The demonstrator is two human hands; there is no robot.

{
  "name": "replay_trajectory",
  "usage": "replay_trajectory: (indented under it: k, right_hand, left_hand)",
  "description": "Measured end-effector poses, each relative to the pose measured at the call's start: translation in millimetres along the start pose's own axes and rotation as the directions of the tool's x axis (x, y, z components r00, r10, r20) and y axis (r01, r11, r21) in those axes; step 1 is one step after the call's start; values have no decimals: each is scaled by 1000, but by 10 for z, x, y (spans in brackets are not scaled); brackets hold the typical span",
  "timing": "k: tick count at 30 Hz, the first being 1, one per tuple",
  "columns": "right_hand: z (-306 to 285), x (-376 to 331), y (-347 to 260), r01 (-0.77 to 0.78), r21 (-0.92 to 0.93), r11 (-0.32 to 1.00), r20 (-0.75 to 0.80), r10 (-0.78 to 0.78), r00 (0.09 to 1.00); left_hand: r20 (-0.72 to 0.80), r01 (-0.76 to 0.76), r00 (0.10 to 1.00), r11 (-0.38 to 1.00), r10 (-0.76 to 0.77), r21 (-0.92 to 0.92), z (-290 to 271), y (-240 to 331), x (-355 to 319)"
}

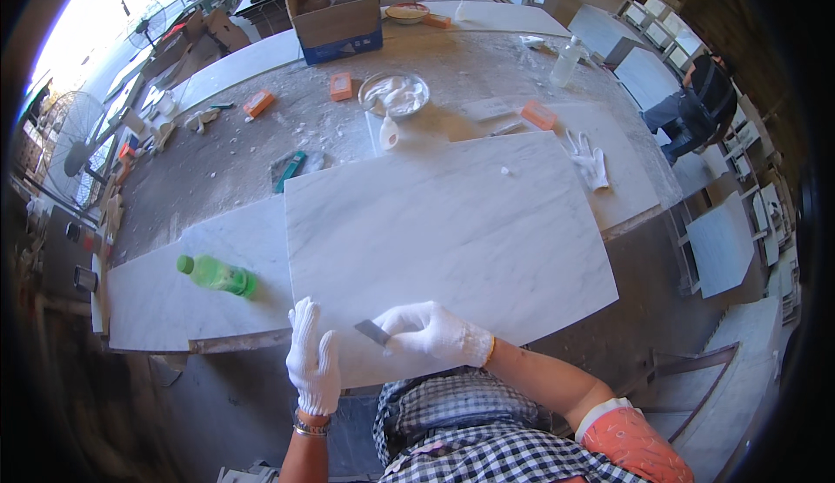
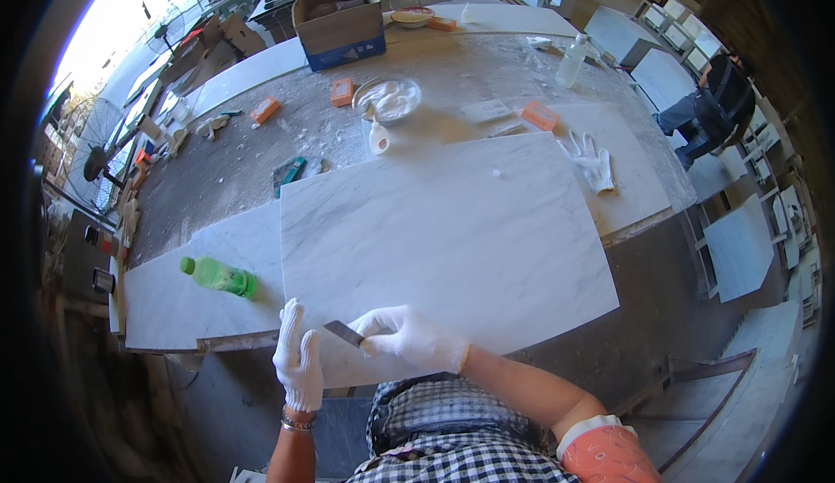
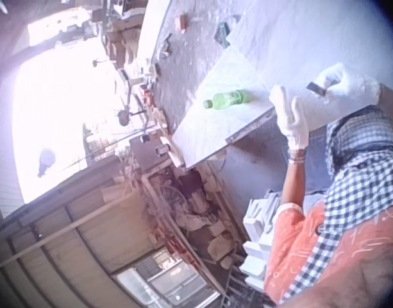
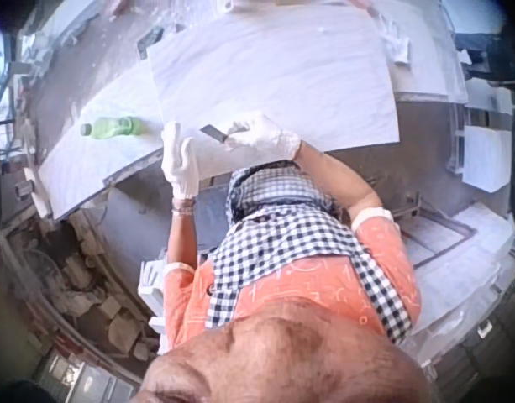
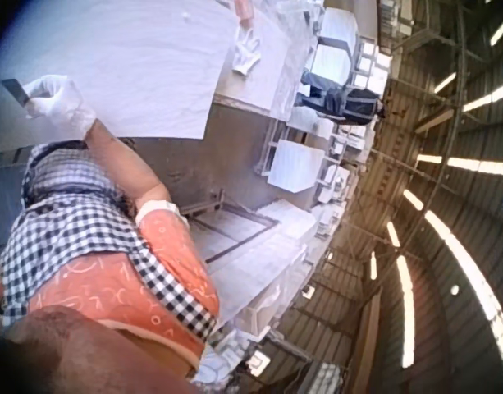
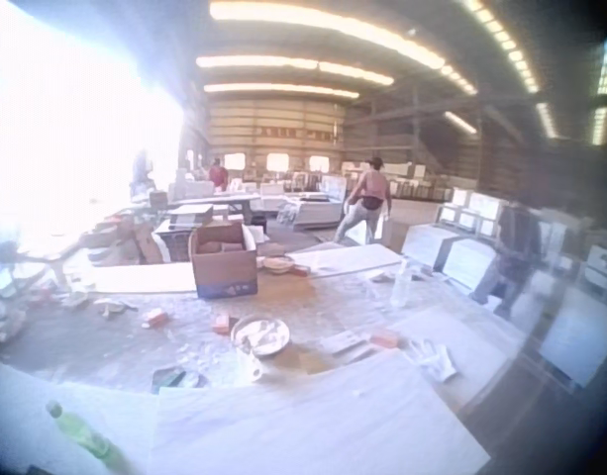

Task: The person scrapes a white stone slab with a metal scraper, then wipes the surface with a cloth. The person lifts the slab and places it on a stack of similar slabs, then retrieves another slab and returns to the workbench.

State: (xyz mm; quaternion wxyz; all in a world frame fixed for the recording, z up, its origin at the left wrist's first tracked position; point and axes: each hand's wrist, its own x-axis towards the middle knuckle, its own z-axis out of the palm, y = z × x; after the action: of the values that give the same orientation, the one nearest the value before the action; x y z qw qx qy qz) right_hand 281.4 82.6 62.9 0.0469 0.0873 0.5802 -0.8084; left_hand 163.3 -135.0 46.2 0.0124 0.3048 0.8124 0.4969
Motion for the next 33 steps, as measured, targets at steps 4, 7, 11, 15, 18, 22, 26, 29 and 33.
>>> replay_trajectory:
  k: [4,7,11,15,18,22,26,29,33]
  right_hand:
    - [-739,177,-38,-59,6,998,-220,59,974]
    - [-1768,328,-346,16,-246,969,-566,-157,809]
    - [-3072,35,-767,-446,-656,608,-680,-734,-1]
    - [-3254,-71,-635,-95,-663,743,-748,-653,119]
    - [-2837,183,-562,74,-536,841,-774,-524,354]
    - [-2301,676,-890,13,-286,958,-757,-235,610]
    - [-2046,1133,-1211,-13,-246,969,-701,-169,693]
    - [-2040,1398,-1310,26,-221,975,-673,-172,719]
    - [-2108,1619,-1327,-17,-215,976,-697,-142,703]
  left_hand:
    - [93,-143,987,985,134,99,293,-56,439]
    - [152,-211,970,969,191,126,479,-69,710]
    - [144,-285,953,950,266,127,756,-135,1103]
    - [57,-277,961,946,271,171,1148,-156,1568]
    - [42,-235,972,957,231,172,1480,-109,1977]
    - [-65,-160,981,950,184,268,1950,-37,2419]
    - [-103,-132,979,932,176,338,2195,-55,2668]
    - [-41,7,999,995,-3,95,2206,-76,2733]
    - [-168,-20,985,999,24,29,2159,-26,2720]
